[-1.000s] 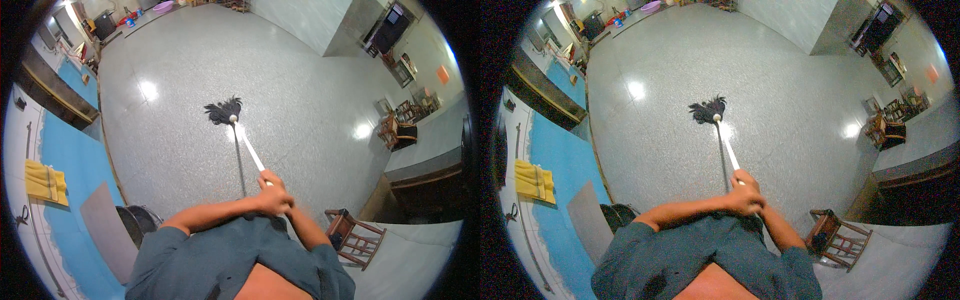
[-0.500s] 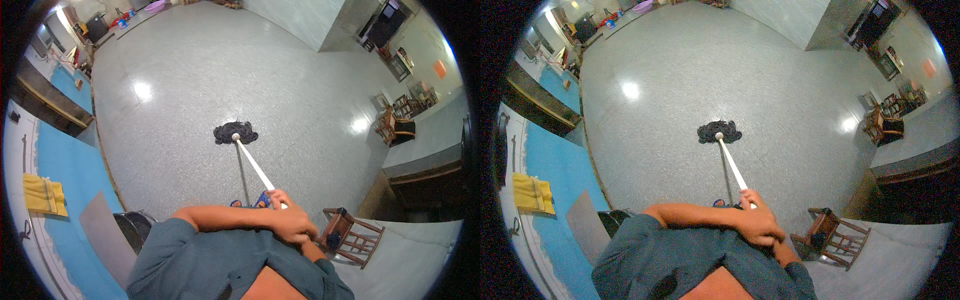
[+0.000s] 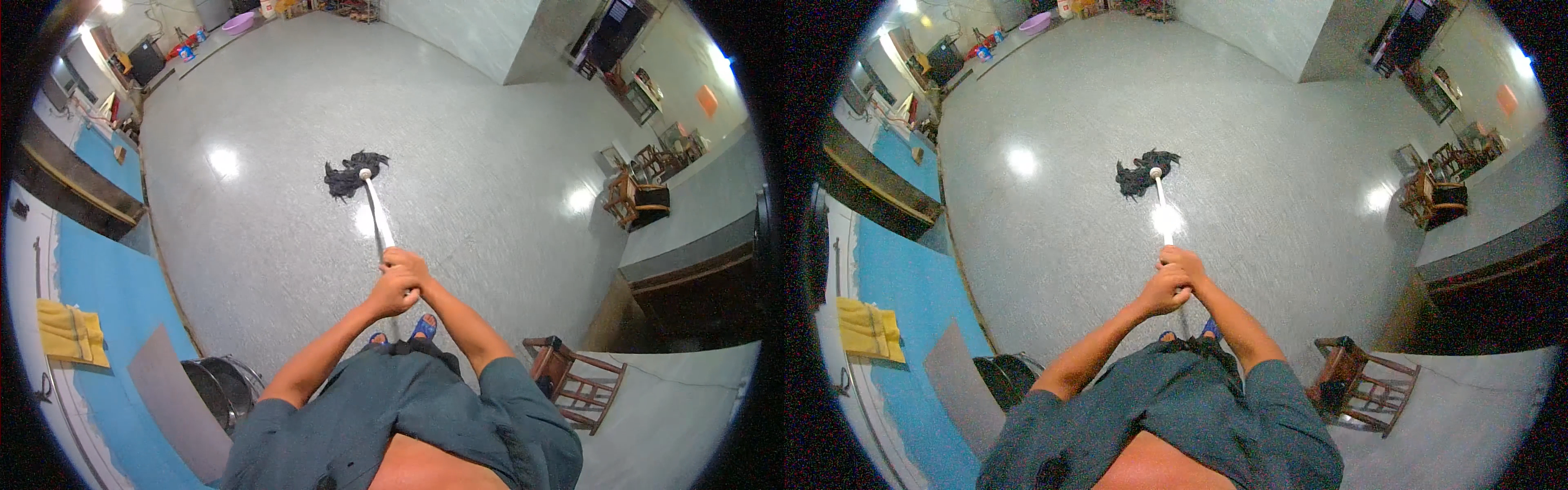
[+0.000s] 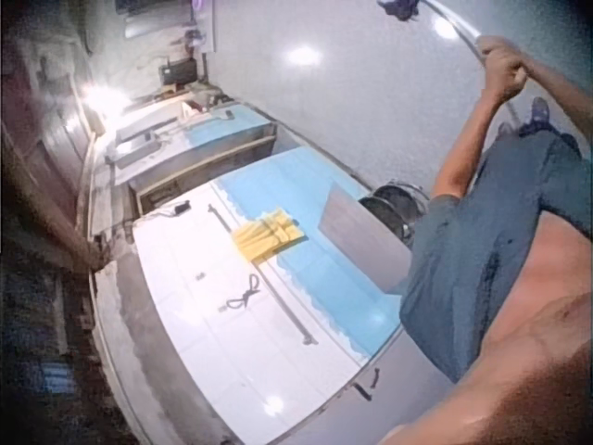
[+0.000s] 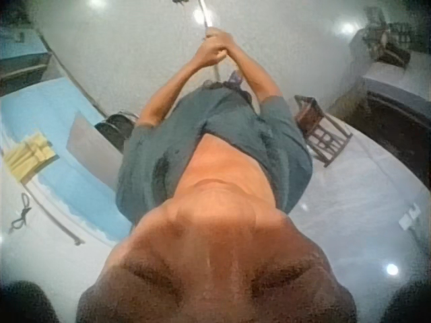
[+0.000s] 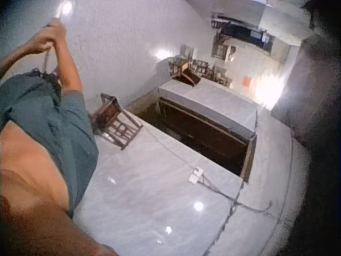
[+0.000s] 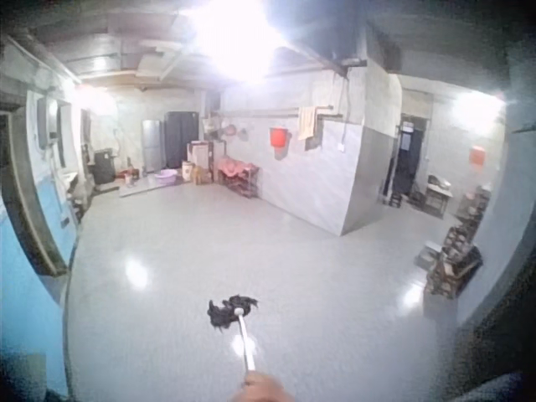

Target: Mopping the floor using a mop and a bucket.

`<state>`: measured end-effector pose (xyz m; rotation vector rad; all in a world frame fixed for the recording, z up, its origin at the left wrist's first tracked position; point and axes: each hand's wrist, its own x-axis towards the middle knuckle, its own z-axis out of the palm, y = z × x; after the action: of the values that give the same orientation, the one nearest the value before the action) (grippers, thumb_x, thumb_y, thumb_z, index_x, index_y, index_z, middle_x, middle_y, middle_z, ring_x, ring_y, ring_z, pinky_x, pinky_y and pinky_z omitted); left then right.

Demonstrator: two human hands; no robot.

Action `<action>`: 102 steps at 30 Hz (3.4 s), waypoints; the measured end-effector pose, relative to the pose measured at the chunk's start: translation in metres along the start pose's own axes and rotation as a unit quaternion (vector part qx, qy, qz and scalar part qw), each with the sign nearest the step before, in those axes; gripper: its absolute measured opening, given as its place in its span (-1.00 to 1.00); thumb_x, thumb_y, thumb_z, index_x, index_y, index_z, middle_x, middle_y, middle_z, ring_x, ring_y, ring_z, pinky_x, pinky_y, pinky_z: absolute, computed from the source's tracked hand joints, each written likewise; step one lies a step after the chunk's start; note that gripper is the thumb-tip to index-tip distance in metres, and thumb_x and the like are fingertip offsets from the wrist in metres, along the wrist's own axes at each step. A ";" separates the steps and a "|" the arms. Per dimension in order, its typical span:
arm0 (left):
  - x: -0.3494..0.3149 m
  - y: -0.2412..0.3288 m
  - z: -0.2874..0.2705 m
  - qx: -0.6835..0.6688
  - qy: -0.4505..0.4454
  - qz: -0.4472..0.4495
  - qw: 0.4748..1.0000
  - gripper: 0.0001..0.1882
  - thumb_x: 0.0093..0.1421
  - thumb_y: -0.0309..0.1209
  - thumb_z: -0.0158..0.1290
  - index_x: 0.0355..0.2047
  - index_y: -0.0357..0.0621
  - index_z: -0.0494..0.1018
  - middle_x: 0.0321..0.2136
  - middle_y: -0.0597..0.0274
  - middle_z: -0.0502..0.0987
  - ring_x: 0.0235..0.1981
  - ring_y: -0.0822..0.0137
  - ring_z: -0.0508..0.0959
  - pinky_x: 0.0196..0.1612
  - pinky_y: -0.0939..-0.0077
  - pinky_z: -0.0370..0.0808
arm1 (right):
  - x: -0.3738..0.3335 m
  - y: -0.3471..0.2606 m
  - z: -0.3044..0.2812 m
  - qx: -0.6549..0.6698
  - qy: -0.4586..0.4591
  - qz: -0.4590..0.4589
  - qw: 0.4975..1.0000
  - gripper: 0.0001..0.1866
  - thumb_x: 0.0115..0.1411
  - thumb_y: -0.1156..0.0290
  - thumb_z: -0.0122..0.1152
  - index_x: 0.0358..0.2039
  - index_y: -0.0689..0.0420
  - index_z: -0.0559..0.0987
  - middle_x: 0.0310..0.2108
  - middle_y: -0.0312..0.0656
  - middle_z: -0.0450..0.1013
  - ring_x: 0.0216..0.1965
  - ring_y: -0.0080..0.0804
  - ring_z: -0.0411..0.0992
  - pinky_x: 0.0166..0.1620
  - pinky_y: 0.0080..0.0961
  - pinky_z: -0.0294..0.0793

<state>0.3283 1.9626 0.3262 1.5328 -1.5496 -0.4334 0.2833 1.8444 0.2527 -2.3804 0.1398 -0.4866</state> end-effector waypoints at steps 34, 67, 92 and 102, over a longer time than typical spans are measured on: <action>0.113 0.061 0.103 0.120 0.063 -0.013 0.991 -0.71 -0.03 -0.40 0.12 -0.27 -0.21 0.41 -0.34 0.02 0.43 -0.27 0.02 0.43 -0.15 0.22 0.35 | -0.058 0.097 -0.099 0.081 0.144 -0.031 0.986 -0.86 0.10 0.45 0.15 -0.31 0.16 0.47 -0.16 -0.23 0.38 0.06 -0.40 0.22 0.14 -0.51 0.15; 0.127 0.112 0.121 -0.075 -0.002 0.092 0.993 -0.56 0.02 -0.38 0.12 -0.06 -0.15 0.35 -0.11 -0.01 0.36 -0.03 0.01 0.36 0.02 0.22 0.31 | -0.160 0.057 -0.160 0.338 0.464 0.205 0.793 -0.73 0.20 0.20 0.04 -0.47 0.15 0.41 -0.49 -0.26 0.35 -0.41 -0.54 0.28 -0.22 -0.47 0.32; 0.161 0.041 0.175 -0.120 -0.277 0.097 0.948 -0.77 0.09 -0.33 0.04 -0.27 -0.18 0.43 -0.35 0.03 0.46 -0.29 0.03 0.47 -0.25 0.25 0.41 | -0.283 -0.078 -0.268 0.142 0.535 0.330 0.765 -0.81 0.16 0.42 -0.08 -0.56 0.19 0.35 -0.61 -0.17 0.38 -0.39 -0.30 0.43 -0.19 -0.33 0.41; 0.052 -0.136 0.129 0.109 -0.452 -0.289 0.837 -0.65 0.00 -0.21 -0.02 -0.27 -0.14 0.49 -0.32 -0.10 0.52 -0.26 -0.05 0.51 -0.18 0.16 0.43 | -0.263 -0.019 -0.209 0.145 0.608 0.228 0.746 -0.84 0.19 0.39 -0.18 -0.50 0.14 0.21 -0.65 -0.17 0.29 -0.48 -0.33 0.37 -0.10 -0.07 0.39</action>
<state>0.3211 1.8481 0.1691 2.1360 -1.8048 -1.5548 -0.0395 1.7898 0.3283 -1.2846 1.0956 -1.5836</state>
